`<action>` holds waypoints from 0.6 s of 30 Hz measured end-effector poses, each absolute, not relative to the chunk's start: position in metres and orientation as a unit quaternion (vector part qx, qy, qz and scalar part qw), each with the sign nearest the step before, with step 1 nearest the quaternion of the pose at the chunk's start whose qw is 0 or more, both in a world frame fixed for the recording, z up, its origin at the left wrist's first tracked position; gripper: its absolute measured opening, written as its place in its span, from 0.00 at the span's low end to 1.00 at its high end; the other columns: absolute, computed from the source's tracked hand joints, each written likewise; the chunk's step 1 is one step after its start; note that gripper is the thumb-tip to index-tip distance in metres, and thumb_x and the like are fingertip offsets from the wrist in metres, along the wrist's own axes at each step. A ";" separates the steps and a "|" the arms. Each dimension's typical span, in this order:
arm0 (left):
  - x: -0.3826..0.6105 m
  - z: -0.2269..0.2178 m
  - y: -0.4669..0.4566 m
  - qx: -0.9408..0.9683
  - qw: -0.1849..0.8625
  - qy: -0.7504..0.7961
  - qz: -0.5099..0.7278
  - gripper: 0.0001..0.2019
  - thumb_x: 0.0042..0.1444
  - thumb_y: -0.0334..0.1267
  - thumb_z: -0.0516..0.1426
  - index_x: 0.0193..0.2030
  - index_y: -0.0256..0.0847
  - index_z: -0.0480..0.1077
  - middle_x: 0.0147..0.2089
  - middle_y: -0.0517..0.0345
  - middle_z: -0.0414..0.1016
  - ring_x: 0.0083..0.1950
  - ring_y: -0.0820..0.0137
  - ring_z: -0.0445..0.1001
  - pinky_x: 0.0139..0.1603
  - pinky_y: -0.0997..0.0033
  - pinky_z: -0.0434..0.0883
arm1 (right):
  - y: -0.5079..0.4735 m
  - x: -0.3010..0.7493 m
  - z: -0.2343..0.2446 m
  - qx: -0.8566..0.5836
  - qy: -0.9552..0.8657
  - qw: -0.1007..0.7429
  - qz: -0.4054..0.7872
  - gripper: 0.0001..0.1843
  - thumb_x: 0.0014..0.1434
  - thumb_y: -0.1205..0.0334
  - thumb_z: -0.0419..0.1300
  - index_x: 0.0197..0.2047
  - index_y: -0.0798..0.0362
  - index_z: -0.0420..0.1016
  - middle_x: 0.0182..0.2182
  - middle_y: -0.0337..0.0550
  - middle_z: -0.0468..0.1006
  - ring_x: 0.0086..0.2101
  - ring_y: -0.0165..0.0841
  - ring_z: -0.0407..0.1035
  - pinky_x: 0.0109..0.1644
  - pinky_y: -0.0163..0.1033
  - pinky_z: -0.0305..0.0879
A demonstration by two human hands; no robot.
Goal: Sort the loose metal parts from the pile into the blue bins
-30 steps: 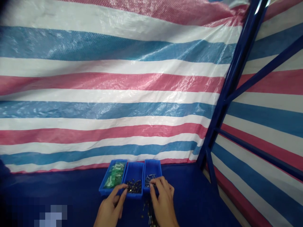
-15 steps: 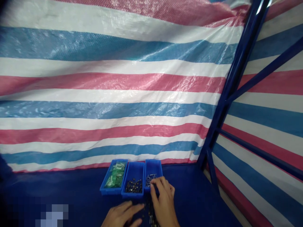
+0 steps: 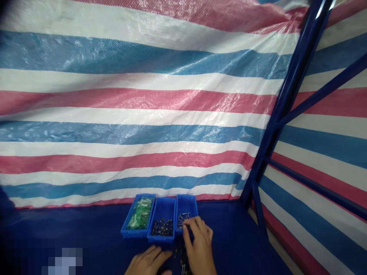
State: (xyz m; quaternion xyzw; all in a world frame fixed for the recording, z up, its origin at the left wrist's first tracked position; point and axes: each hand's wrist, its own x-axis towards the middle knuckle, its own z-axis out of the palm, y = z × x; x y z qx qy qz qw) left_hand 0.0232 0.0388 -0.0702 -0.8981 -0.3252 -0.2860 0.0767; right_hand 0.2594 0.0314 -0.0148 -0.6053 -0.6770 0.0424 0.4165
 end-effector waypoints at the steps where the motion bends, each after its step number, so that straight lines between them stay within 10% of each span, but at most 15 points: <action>1: 0.022 -0.069 0.039 -0.900 0.062 -0.328 -0.279 0.14 0.69 0.53 0.63 0.54 0.51 0.78 0.42 0.59 0.85 0.40 0.62 0.86 0.35 0.74 0.79 | 0.031 0.260 -0.015 -0.603 -0.681 0.411 0.048 0.20 0.77 0.45 0.50 0.49 0.41 0.81 0.45 0.43 0.82 0.50 0.42 0.78 0.56 0.49 0.68; 18: 0.026 -0.052 0.037 -0.909 0.078 -0.300 -0.280 0.05 0.67 0.37 0.65 0.46 0.47 0.73 0.40 0.61 0.78 0.42 0.65 0.82 0.33 0.78 0.77 | 0.032 0.263 -0.013 -0.590 -0.691 0.418 0.003 0.19 0.78 0.46 0.50 0.45 0.41 0.81 0.41 0.40 0.83 0.46 0.39 0.80 0.52 0.43 0.71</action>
